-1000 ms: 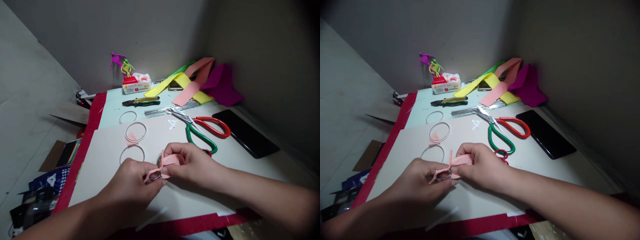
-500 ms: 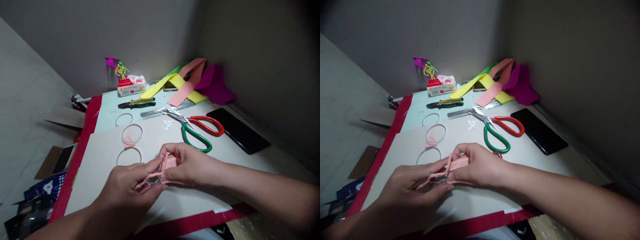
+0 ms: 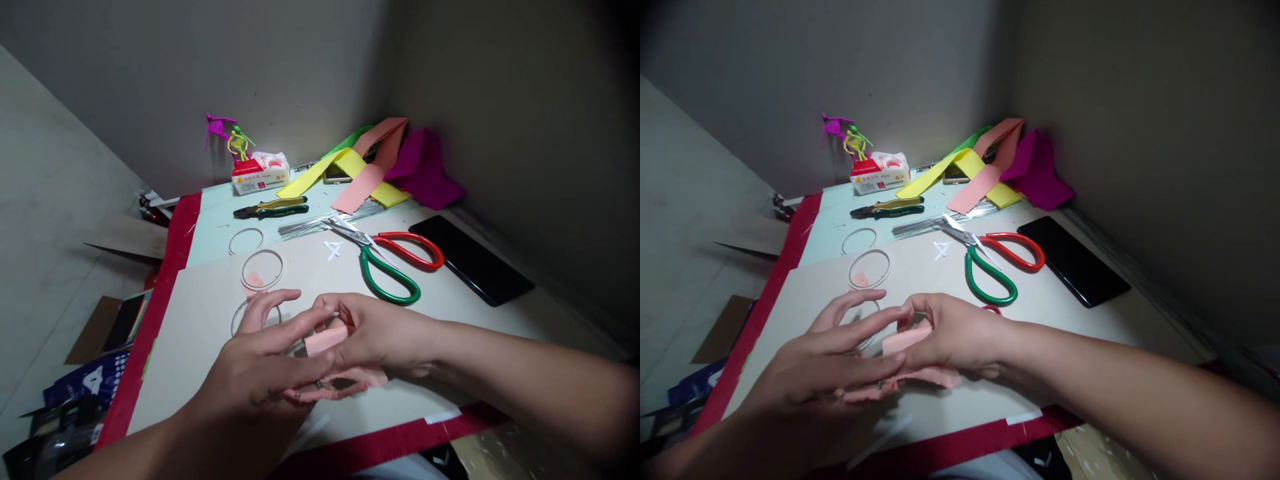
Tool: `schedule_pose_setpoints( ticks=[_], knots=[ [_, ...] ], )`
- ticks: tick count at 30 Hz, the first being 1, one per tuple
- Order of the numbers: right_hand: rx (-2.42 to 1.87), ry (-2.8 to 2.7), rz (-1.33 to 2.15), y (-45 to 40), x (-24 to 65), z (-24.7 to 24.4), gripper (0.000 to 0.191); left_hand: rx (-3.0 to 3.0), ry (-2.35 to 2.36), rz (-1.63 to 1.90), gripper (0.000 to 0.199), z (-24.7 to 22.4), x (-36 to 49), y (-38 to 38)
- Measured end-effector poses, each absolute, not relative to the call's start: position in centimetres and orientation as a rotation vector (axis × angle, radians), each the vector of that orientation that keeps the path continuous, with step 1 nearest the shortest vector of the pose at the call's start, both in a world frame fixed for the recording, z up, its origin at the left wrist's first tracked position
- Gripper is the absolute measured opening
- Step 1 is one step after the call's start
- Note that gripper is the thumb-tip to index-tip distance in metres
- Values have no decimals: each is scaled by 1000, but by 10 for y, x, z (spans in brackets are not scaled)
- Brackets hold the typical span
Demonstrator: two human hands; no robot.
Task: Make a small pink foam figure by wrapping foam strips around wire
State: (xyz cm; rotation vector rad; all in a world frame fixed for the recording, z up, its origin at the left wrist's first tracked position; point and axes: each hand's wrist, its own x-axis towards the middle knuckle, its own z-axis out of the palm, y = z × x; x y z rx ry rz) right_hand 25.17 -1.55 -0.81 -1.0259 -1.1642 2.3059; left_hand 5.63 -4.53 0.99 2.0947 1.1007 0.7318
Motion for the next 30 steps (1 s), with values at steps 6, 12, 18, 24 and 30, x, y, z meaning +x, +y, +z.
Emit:
schedule_pose_setpoints(
  ticks=[6,12,18,24,30],
  knots=[
    [-924,-1020,2272,-8,255,-14,41,2075,1125,848,14,24,55,-41],
    [-939,-1051,2099,-3,256,-18,40,1790,1256,758,6,32,54,-41],
    [-835,-939,2104,0,264,-4,43,1558,1391,805,4,33,53,-41],
    [-849,-1077,2083,-1,260,-11,42,1289,1386,684,19,35,51,-37],
    [-997,-1564,1207,-6,262,-4,14,1139,1312,807,6,28,45,-33]
  ],
)
